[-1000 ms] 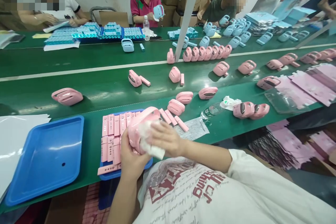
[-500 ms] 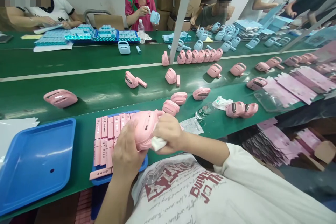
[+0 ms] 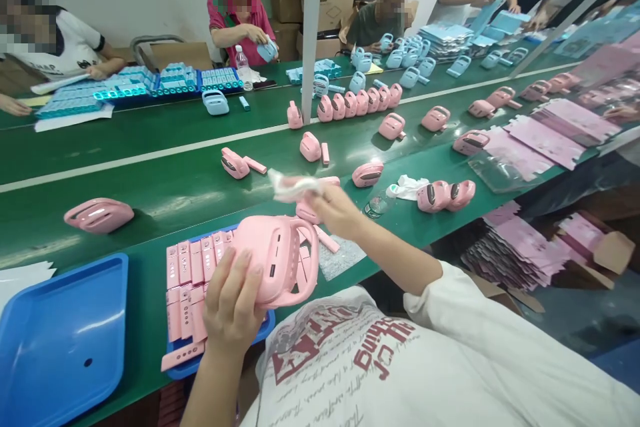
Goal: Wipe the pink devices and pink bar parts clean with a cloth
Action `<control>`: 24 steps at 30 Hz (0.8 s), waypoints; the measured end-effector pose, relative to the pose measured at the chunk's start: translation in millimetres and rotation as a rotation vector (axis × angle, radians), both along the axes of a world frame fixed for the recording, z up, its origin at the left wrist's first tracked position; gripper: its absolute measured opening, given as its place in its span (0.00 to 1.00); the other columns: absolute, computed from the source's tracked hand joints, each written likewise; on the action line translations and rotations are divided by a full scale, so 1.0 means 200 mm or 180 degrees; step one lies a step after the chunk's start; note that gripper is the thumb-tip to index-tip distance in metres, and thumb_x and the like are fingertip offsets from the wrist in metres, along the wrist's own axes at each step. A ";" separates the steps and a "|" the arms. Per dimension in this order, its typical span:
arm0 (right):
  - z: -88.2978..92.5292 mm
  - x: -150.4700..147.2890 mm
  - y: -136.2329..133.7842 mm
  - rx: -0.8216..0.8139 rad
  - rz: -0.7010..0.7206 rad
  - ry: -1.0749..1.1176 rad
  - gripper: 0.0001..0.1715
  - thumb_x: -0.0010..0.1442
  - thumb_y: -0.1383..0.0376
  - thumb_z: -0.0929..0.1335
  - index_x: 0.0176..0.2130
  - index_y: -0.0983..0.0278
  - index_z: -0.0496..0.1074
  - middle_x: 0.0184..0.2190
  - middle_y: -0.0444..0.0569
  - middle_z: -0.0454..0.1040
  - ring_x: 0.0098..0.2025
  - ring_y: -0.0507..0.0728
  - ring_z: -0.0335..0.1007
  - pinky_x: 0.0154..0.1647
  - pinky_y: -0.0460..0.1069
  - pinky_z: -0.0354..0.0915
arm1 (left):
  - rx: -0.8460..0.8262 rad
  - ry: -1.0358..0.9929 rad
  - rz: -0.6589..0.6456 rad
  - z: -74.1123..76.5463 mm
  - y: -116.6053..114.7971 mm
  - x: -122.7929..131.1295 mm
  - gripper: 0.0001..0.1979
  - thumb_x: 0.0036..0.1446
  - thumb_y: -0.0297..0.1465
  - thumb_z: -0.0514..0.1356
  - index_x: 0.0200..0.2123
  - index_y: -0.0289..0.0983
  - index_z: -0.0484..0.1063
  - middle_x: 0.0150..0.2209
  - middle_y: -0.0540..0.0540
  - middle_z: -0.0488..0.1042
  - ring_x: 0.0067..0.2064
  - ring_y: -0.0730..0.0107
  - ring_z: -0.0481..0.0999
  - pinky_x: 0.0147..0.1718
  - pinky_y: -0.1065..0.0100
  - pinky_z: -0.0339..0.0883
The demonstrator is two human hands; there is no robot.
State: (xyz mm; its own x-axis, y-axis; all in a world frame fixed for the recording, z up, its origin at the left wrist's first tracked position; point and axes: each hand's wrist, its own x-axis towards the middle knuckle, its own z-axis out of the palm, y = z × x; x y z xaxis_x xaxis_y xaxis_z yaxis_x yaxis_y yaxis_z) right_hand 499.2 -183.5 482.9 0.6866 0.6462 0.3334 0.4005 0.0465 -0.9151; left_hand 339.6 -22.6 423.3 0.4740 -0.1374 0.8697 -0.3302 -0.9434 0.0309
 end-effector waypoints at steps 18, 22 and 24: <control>-0.06 0.14 0.15 0.0355 0.1841 0.1541 0.42 0.57 0.38 0.57 0.48 0.68 0.72 0.45 0.56 0.76 0.49 0.59 0.72 0.49 0.53 0.68 | -0.2660 0.0845 0.0052 0.04 -0.07 0.06 0.37 0.30 0.31 0.73 0.48 0.41 0.67 0.46 0.43 0.72 0.48 0.51 0.73 0.46 0.51 0.69; -0.11 0.09 0.21 0.0903 0.0573 0.1880 0.49 0.57 0.35 0.48 0.56 0.66 0.65 0.48 0.55 0.74 0.50 0.59 0.70 0.50 0.54 0.68 | -0.5382 0.0951 -0.0194 0.13 -0.10 0.13 0.25 0.42 0.37 0.65 0.46 0.43 0.69 0.45 0.47 0.74 0.47 0.57 0.74 0.42 0.56 0.72; -0.14 0.04 0.22 0.0824 0.0399 0.1415 0.46 0.60 0.38 0.47 0.59 0.65 0.61 0.51 0.54 0.72 0.54 0.58 0.68 0.53 0.54 0.65 | -0.6201 0.0948 -0.0339 0.16 -0.08 0.17 0.21 0.47 0.40 0.60 0.46 0.45 0.69 0.47 0.47 0.74 0.49 0.57 0.73 0.41 0.56 0.73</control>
State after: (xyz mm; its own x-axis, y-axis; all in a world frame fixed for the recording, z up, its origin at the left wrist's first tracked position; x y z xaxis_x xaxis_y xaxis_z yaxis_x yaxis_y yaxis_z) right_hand 506.8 -140.0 455.6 0.7207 0.6675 0.1871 -0.0468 0.3162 -0.9475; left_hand 373.4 -38.8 455.8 0.6641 0.7075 -0.2416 -0.1631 0.4524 0.8768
